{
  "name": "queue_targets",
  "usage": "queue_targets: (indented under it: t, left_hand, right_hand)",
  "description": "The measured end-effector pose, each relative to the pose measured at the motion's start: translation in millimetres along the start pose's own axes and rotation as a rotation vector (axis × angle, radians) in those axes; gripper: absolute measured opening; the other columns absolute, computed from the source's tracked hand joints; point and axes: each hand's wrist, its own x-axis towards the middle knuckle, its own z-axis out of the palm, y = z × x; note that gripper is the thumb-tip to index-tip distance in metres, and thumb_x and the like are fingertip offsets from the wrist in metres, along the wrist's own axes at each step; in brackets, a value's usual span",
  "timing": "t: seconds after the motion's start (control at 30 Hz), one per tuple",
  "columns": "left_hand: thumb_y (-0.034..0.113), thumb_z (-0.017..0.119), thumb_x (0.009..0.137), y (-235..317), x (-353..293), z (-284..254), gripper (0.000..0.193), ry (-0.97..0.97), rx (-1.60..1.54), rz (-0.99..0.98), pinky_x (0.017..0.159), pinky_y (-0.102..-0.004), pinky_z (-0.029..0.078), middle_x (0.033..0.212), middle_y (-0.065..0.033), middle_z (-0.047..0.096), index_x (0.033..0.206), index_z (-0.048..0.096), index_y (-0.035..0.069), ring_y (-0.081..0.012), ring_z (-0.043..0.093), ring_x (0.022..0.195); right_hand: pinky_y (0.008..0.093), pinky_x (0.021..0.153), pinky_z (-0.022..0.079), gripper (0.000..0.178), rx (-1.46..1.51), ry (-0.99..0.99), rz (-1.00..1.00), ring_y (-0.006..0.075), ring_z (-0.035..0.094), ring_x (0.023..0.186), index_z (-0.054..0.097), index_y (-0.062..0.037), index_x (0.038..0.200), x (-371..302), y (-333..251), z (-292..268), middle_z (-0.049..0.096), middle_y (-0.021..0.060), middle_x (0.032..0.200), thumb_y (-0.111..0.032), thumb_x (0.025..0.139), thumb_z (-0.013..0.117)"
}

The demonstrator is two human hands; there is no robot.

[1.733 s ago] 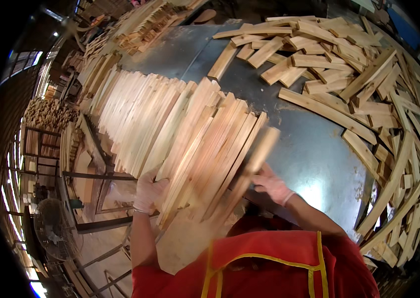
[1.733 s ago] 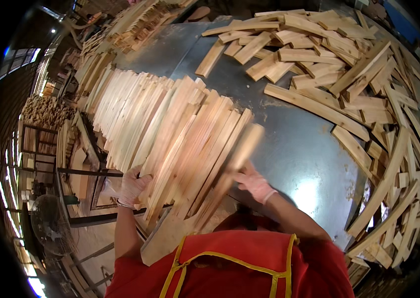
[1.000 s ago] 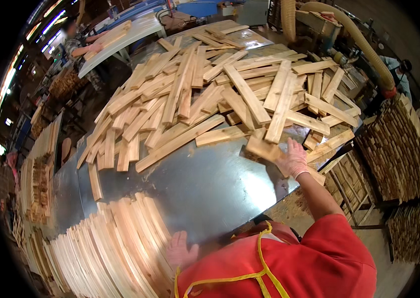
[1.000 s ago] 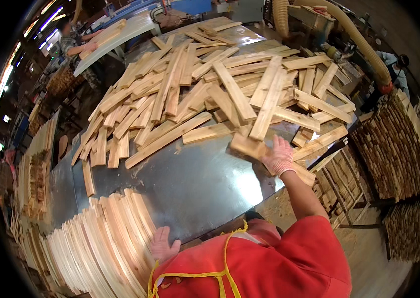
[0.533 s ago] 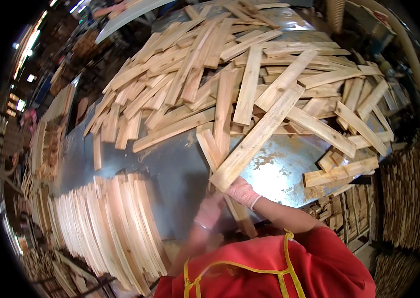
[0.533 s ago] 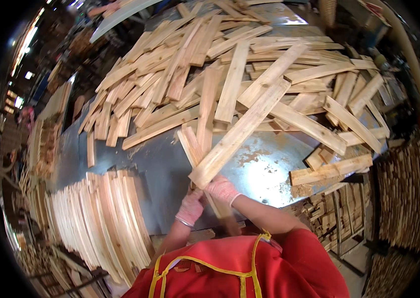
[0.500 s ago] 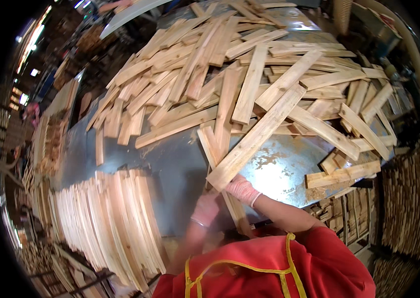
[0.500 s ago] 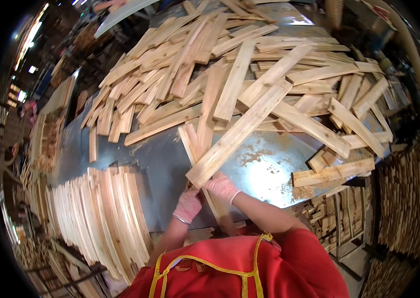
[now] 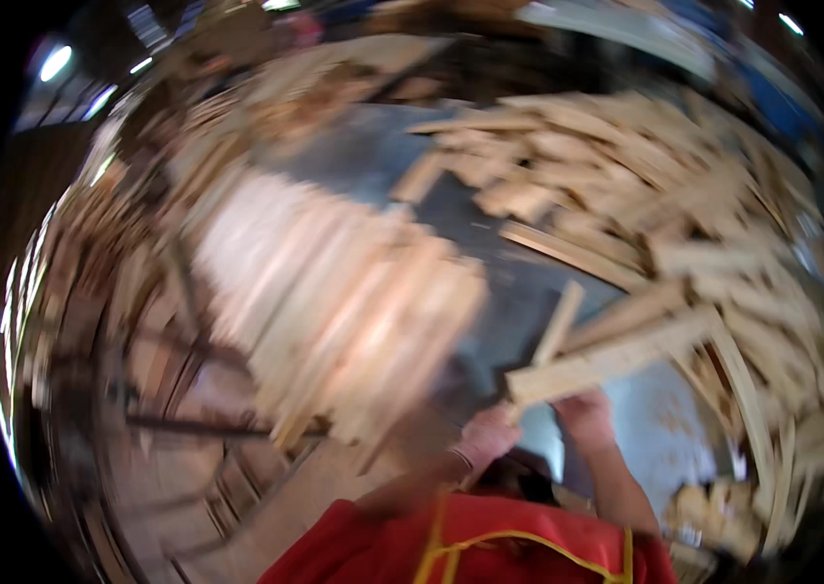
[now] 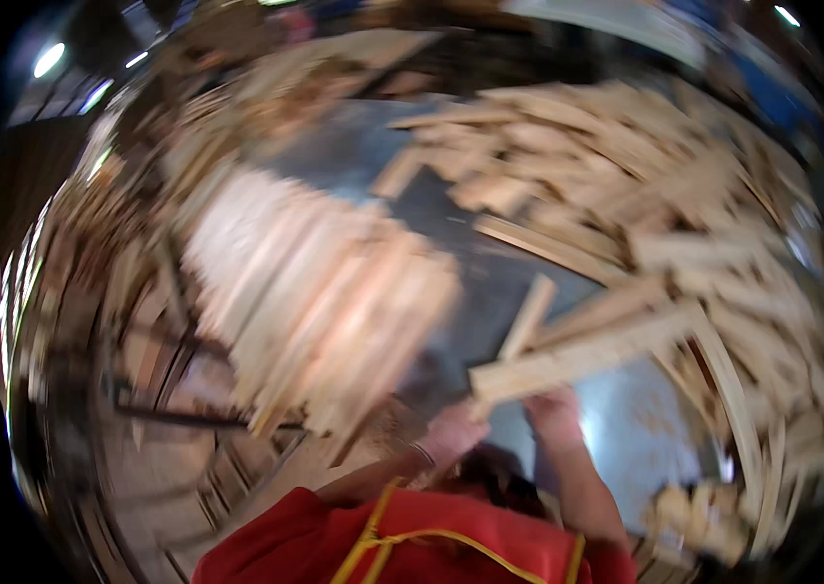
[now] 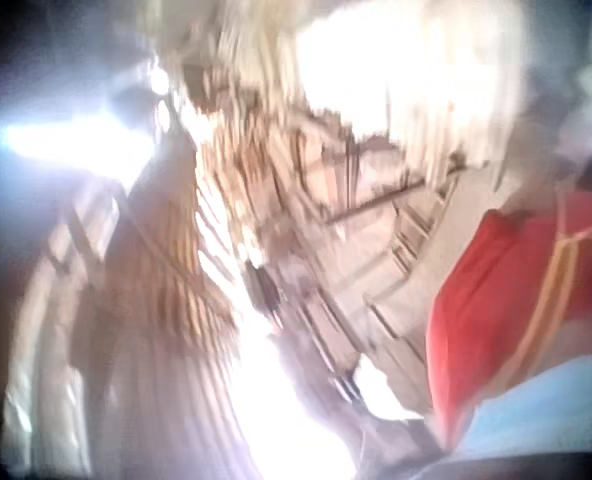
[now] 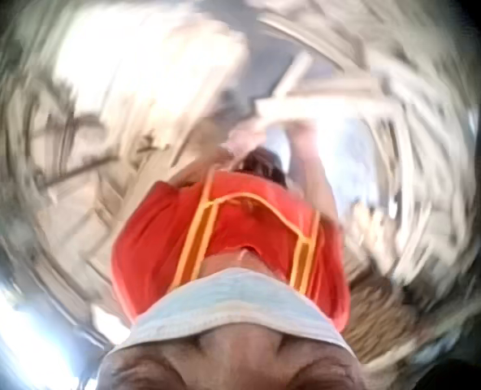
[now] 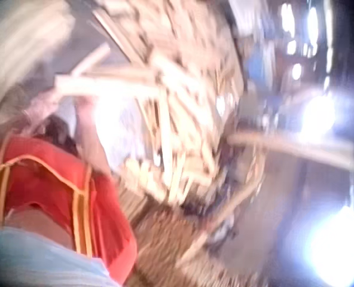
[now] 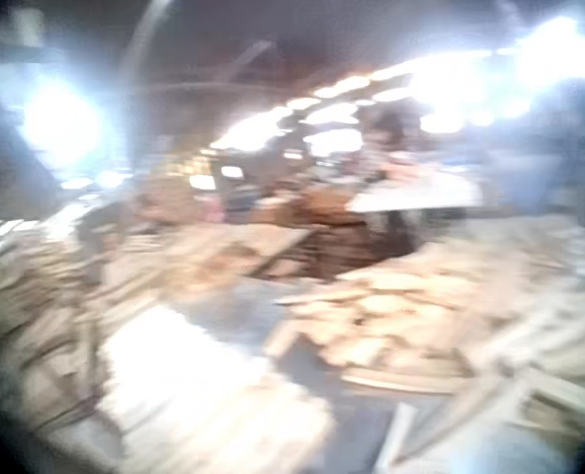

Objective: The person picks up thin wooden planks from a large pile on a metal table and stacks them neatly on the left side. They handle the planks one by one, aligning them to form a growing stack. The process is repetitive and continues throughout the clip.

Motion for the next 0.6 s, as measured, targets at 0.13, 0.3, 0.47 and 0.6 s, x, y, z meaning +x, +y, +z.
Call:
queue_targets:
  t: [0.13,0.3,0.47,0.6]
  left_hand:
    - [0.026,0.067,0.089,-56.0,0.5,-53.2,0.064,0.533,0.732,0.25,0.121,-0.0496,0.036,0.148,-0.0066,0.05,0.151,0.052,0.015,-0.0284,0.041,0.147]
    - [0.018,0.053,0.095,-119.2,2.0,-95.3,0.056,0.772,0.605,0.143,0.121,-0.0513,0.035,0.149,-0.0101,0.05,0.151,0.05,0.01,-0.0324,0.045,0.143]
    - [0.015,0.055,0.094,-98.4,21.2,-87.9,0.05,0.733,0.628,0.339,0.116,-0.052,0.042,0.139,-0.017,0.06,0.143,0.057,0.006,-0.0361,0.055,0.134]
    - [0.011,0.066,0.086,-94.1,12.3,-130.7,0.048,0.275,0.333,0.365,0.112,-0.0505,0.047,0.135,-0.0196,0.065,0.133,0.065,0.002,-0.0382,0.057,0.131]
  right_hand:
    - [0.0545,0.103,0.058,0.031,0.089,0.156,-0.063,0.0335,0.07,0.12,0.072,-0.006,0.12,36.9,-39.5,-12.0,0.075,0.0129,0.124,-0.026,0.098,0.065]
    - [0.0442,0.088,0.061,0.027,-0.163,0.447,-0.072,0.0276,0.073,0.11,0.07,-0.0054,0.121,61.5,-27.5,-50.3,0.076,0.0085,0.118,-0.027,0.105,0.068]
    - [0.0527,0.105,0.059,0.042,-0.031,0.32,-0.049,0.0338,0.067,0.124,0.061,-0.0016,0.138,-2.7,23.5,-50.7,0.069,0.014,0.133,-0.026,0.105,0.068]
    - [0.0585,0.118,0.048,0.042,0.021,0.173,0.094,0.0371,0.061,0.133,0.058,0.0005,0.136,-30.6,18.2,-33.5,0.066,0.0179,0.136,-0.025,0.104,0.068]
